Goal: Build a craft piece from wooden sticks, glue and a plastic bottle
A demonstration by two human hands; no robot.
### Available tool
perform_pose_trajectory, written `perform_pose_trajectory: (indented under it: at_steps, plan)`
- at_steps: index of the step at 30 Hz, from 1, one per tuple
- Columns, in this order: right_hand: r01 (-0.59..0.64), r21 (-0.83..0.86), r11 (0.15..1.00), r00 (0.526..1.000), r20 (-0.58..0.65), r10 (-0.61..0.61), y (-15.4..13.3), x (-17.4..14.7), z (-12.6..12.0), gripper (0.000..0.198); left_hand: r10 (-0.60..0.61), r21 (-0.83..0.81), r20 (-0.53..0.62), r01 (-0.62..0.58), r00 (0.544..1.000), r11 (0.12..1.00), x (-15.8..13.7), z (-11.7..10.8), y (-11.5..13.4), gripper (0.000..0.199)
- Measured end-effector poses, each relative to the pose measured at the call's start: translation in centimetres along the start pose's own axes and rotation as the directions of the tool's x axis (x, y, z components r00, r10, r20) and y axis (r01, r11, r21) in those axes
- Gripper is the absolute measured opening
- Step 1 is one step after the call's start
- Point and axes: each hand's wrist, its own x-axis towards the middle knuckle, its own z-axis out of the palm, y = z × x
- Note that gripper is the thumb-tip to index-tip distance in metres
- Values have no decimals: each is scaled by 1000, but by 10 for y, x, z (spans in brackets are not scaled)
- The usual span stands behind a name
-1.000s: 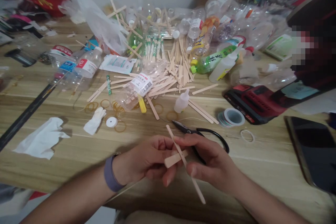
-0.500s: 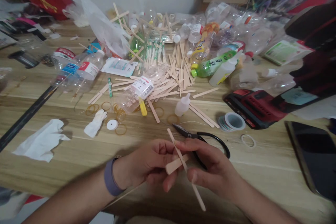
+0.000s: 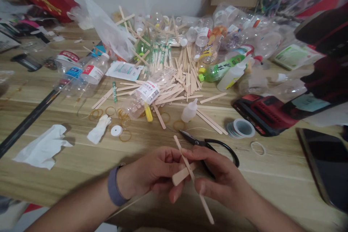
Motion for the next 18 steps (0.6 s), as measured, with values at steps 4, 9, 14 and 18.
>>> perform_pose_trajectory:
  at_steps: [4,9,14,18]
  plan:
    - [15,-12,1000,1000,10,-15,-2,2,0,48,-7,6,19,7,1000,1000,0,-1,1,38]
    - [16,-16,1000,1000,12,-16,-7,7,2,48,-4,5,14,4,1000,1000,0,1,2,39]
    - [30,-15,999,1000,1,-30,-9,7,3,48,2,-14,12,-2,1000,1000,0,1,1,40]
    - [34,-5,999,999,-5,-34,-9,6,3,48,17,-5,24,-17,1000,1000,1,1,1,41]
